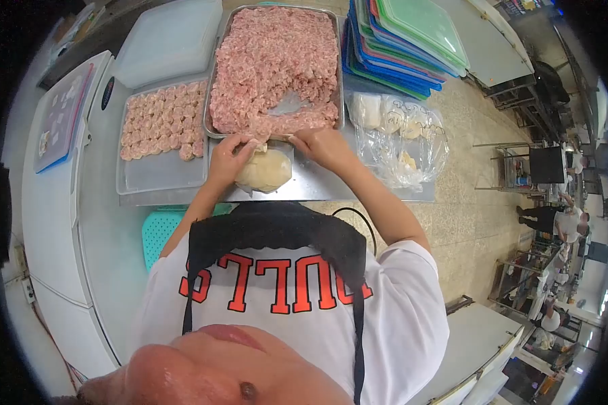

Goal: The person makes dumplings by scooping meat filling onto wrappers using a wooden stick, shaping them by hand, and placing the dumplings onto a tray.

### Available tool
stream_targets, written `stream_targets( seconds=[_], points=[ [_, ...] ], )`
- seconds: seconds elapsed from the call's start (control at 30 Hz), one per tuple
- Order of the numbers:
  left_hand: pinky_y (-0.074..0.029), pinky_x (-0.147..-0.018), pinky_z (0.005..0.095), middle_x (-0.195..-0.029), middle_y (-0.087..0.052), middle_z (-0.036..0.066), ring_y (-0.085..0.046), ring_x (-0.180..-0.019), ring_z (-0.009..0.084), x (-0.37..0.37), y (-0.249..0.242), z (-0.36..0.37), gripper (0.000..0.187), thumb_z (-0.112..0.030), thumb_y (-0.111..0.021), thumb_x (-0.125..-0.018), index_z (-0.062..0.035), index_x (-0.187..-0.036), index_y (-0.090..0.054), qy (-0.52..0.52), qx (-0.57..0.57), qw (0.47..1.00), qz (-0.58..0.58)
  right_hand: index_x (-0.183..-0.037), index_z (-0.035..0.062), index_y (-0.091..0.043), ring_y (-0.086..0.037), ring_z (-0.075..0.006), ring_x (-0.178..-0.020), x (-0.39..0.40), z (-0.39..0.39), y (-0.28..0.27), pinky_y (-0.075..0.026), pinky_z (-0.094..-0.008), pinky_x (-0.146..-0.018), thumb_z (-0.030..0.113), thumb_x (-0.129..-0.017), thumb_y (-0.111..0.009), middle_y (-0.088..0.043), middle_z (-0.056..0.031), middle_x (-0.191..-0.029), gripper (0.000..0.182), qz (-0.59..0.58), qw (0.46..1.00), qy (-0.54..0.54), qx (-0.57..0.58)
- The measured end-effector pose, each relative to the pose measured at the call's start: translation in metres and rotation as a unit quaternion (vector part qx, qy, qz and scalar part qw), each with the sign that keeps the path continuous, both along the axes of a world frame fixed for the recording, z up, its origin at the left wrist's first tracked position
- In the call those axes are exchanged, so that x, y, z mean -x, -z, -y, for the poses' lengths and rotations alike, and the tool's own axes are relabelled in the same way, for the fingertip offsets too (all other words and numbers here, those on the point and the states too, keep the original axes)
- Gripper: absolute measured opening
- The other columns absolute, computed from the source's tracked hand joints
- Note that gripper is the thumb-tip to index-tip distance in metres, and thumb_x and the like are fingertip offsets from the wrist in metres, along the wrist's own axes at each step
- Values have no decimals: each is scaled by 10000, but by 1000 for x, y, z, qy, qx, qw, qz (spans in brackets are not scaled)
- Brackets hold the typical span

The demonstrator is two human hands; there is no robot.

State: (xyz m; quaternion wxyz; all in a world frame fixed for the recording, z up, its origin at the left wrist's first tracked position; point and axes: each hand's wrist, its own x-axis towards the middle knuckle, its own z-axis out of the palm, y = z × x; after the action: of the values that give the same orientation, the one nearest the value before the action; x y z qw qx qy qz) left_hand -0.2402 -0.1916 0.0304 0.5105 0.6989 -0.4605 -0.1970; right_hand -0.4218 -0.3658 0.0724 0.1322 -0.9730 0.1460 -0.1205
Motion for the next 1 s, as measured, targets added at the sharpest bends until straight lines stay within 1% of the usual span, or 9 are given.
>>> stream_targets(
  seconds=[0.07, 0.17, 0.27, 0.43, 0.53, 0.63, 0.7, 0.9, 1.0],
  points=[
    [-478, -730, 262, -896, -659, 75, -609, -792, 140, 1, -9, 1, 184, -159, -671, -840, -3, -935, -652, -24, -6, 998, -58, -882, 32, -654, -634, -339, -723, -4, -1, 9, -490, -410, -637, 304, -917, -532, -657, -159, -769, 300, -62, 978, 45, -193],
    [-463, -714, 238, -841, -642, 22, -581, -776, 95, -4, -7, 8, 159, -163, -659, -861, -20, -930, -660, -60, 10, 990, -125, -937, 23, -661, -630, -275, -702, -9, -1, 28, -468, -363, -644, 334, -912, -559, -644, -153, -760, 328, 75, 954, 59, -284],
    [-445, -702, 216, -824, -624, -25, -544, -764, 56, -2, -14, 18, 131, -148, -647, -878, -31, -935, -666, -69, 52, 986, -146, -957, 29, -678, -579, -167, -667, -18, -3, 10, -441, -315, -622, 359, -903, -585, -632, -83, -731, 347, 36, 931, 81, -354],
    [-471, -709, 224, -850, -639, 15, -572, -786, 66, 25, -44, 27, 124, -104, -663, -850, -1, -918, -657, -64, 111, 977, -173, -903, 19, -685, -511, -97, -641, -26, -14, -12, -405, -270, -582, 353, -883, -622, -586, 7, -708, 340, 77, 861, 71, -497],
    [-484, -713, 229, -845, -638, 16, -584, -805, 76, 34, -37, 30, 102, -78, -659, -850, 0, -915, -659, -55, 126, 988, -72, -865, 33, -679, -472, -65, -574, -23, -13, -12, -358, -240, -510, 331, -867, -647, -547, 38, -663, 300, 47, 815, 78, -572],
    [-503, -722, 242, -887, -640, 41, -609, -816, 108, 24, -18, 33, 109, -96, -646, -868, 3, -914, -642, -72, 136, 972, -175, -846, 54, -666, -415, -38, -500, -16, -13, -15, -294, -224, -439, 306, -854, -662, -499, 55, -606, 252, 49, 771, 74, -630],
    [-517, -758, 278, -943, -636, 68, -625, -850, 152, 10, -12, 33, 108, -107, -616, -892, -8, -935, -610, -44, 215, 887, -407, -839, 65, -658, -387, -28, -468, -7, -9, -15, -262, -220, -411, 292, -851, -663, -478, 62, -582, 228, 64, 751, 74, -653],
    [-507, -902, 419, -1105, -609, 133, -598, -1039, 248, -11, -48, 32, 191, -151, -494, -958, -33, -1103, -531, -48, 276, 777, -563, -752, 80, -602, -385, -50, -437, 20, 16, 1, -267, -229, -391, 271, -847, -653, -480, 48, -569, 219, 28, 772, 112, -625],
    [-482, -942, 422, -1183, -581, 129, -573, -1102, 250, -12, -56, 40, 358, -250, -495, -966, -6, -1229, -486, 71, 276, 712, -642, -735, 86, -586, -390, -53, -443, 24, 20, -8, -268, -230, -391, 282, -849, -646, -484, 44, -574, 235, 8, 806, 129, -578]
  ],
)
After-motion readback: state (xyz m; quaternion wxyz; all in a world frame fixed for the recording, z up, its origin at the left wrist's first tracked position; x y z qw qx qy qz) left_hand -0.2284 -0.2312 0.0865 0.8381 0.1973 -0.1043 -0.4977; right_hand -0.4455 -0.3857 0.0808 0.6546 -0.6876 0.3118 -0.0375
